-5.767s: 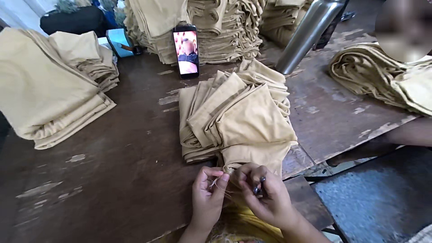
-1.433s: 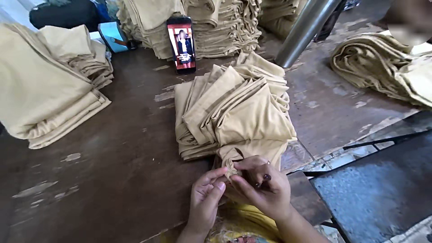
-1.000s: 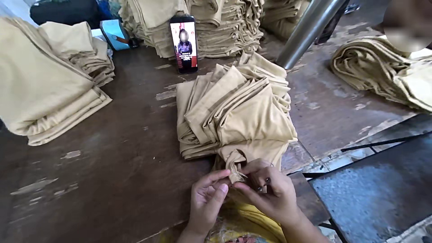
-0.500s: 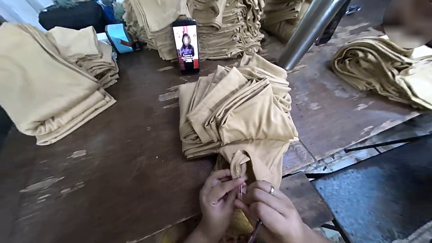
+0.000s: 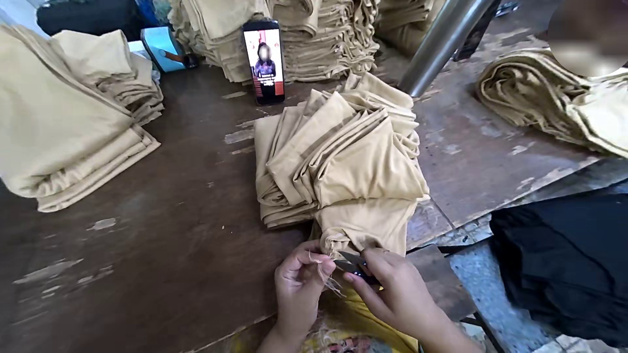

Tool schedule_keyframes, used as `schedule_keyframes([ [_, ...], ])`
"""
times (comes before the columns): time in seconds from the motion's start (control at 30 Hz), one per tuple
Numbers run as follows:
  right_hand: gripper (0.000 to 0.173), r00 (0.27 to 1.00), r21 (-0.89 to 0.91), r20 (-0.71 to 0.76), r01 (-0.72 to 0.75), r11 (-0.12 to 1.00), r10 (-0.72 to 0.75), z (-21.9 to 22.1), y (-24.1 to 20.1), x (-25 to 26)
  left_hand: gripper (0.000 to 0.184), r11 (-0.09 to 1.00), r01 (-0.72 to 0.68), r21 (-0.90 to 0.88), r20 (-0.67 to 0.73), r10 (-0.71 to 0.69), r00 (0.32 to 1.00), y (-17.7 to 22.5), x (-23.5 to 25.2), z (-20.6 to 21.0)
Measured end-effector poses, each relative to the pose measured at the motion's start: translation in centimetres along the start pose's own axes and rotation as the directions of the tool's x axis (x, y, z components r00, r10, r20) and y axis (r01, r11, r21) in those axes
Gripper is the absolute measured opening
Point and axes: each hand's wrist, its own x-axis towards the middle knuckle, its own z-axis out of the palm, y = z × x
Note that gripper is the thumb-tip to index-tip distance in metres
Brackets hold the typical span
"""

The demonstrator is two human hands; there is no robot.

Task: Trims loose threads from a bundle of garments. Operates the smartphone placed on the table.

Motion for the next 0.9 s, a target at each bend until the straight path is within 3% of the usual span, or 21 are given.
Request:
schedule_keyframes([
  [0.33,0.051,0.998,-0.092,-0.054,0.03,0.995,-0.035,1.2,-0.6,1.1,0.01,0.99,-0.098,0.103,0.015,0.097,0.995,0.0,0.0,-0.2],
  [0.5,0.051,1.0,-0.02,-0.027,0.008,1.0,-0.008,0.4,-0.3,0.9,0.031,0.997,-0.064,0.043,0.001,0.064,0.998,-0.1,0.0,0.2],
  [0.7,0.045,1.0,-0.016,0.007,0.001,1.0,-0.001,-0.2,0.0,-0.2,0.011,0.99,-0.085,0.108,-0.024,0.088,0.996,-0.3,0.2,0.2],
  [0.9,0.046,1.0,-0.059,-0.006,0.022,0.998,-0.022,0.3,-0.4,0.3,0.008,0.99,-0.08,0.119,0.028,0.077,0.997,-0.1,-0.1,0.0],
])
